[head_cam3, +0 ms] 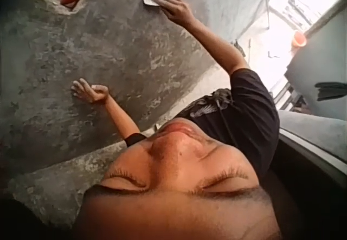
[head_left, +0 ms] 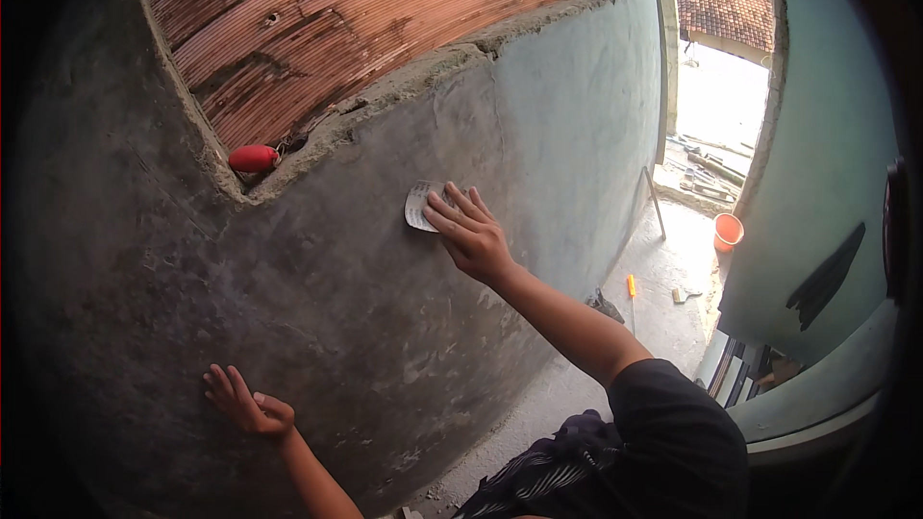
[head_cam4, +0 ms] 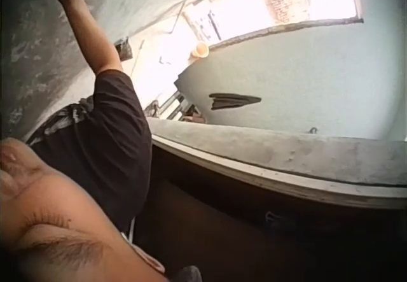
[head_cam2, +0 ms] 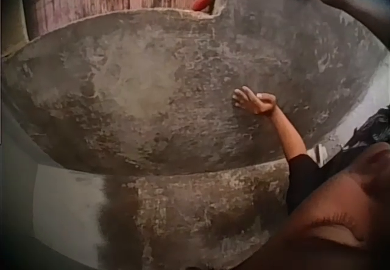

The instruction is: Sanding a concrete wall using sandpaper to smooth the surface.

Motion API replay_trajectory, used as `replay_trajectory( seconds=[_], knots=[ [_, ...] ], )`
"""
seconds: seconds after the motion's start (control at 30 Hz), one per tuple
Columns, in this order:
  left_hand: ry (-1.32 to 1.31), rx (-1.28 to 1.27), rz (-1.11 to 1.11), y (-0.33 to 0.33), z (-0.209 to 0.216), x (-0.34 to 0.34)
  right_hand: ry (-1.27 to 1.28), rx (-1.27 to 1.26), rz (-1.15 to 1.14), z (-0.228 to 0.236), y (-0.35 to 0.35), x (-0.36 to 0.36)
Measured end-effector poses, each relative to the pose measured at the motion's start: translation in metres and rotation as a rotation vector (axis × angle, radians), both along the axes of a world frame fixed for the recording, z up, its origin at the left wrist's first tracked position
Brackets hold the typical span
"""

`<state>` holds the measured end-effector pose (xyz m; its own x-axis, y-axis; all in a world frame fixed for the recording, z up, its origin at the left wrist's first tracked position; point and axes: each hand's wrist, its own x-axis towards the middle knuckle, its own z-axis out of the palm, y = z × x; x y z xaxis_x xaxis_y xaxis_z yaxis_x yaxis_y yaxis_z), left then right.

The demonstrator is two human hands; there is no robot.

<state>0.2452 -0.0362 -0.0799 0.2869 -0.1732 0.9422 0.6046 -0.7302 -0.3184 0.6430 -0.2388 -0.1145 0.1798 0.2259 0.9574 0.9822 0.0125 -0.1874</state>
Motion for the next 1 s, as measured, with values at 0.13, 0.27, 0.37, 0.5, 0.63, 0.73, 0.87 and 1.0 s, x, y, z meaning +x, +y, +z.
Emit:
replay_trajectory(
  seconds=[0.13,0.27,0.37,0.5,0.63,0.73,0.87,1.0],
  knots=[
    [-0.041,0.008,-0.063,0.003,0.0,-0.002,-0.088,-0.023,-0.007,-0.003,0.001,0.014],
    [-0.061,0.007,-0.035,0.0,0.002,0.002,-0.036,0.024,-0.004,-0.009,0.006,0.015],
    [-0.057,0.012,-0.029,0.0,0.002,0.005,-0.086,-0.002,-0.03,-0.009,0.003,0.022],
    [-0.065,0.022,-0.053,0.002,-0.001,0.007,0.044,0.091,-0.044,-0.002,0.002,0.018],
    [-0.119,0.009,-0.19,0.006,0.0,0.013,-0.08,-0.003,0.029,0.001,0.001,0.0],
    [-0.101,-0.02,-0.13,0.003,-0.002,0.013,-0.11,-0.019,-0.018,0.001,0.0,0.013],
    [-0.069,-0.029,-0.061,-0.003,0.001,-0.001,0.035,0.048,0.01,0.005,0.008,-0.001],
    [-0.054,-0.02,-0.015,-0.011,0.009,0.003,-0.032,-0.01,-0.003,0.004,-0.005,0.003]
  ],
)
